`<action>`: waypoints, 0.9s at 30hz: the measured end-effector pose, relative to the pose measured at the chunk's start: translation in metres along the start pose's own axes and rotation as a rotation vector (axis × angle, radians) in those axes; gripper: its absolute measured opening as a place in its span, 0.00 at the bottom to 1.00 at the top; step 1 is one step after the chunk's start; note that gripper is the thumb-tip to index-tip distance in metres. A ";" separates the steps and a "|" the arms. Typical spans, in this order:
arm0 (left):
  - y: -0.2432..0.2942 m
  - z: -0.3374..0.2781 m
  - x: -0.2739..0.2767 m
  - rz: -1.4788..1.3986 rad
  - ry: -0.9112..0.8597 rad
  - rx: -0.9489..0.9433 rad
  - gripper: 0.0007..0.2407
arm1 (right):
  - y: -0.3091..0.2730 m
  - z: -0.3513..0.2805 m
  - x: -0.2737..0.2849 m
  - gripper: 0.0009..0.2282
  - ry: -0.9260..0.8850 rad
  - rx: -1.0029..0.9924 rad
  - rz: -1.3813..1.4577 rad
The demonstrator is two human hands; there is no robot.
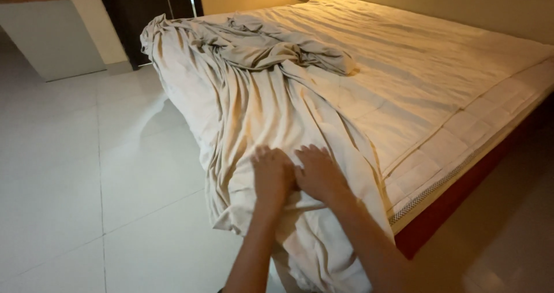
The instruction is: The person spreads a white sheet over a mattress, smoothing it out by hand. They pull the sheet taut across the surface and tuck the edges under the mattress to secure it.
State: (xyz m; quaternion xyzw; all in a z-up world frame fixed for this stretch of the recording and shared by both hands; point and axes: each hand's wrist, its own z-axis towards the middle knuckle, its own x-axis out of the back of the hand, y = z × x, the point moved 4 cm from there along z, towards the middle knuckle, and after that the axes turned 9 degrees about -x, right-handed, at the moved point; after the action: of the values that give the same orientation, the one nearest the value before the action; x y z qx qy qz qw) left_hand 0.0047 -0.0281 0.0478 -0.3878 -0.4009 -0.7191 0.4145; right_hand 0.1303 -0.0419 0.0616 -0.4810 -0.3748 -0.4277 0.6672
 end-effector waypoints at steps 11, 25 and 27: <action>0.008 0.000 -0.050 -0.036 0.189 -0.090 0.23 | 0.048 -0.013 -0.011 0.24 0.101 0.099 0.067; 0.012 -0.011 -0.038 -0.063 0.224 -0.068 0.21 | 0.049 -0.017 -0.012 0.22 0.178 0.094 0.122; 0.013 -0.018 -0.037 -0.034 0.194 -0.060 0.22 | 0.045 -0.027 -0.006 0.22 0.140 0.066 0.136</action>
State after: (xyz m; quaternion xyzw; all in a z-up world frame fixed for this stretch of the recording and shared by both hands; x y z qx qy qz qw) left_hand 0.0253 -0.0382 0.0108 -0.3218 -0.3438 -0.7718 0.4272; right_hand 0.1729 -0.0588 0.0348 -0.4520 -0.3076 -0.4015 0.7348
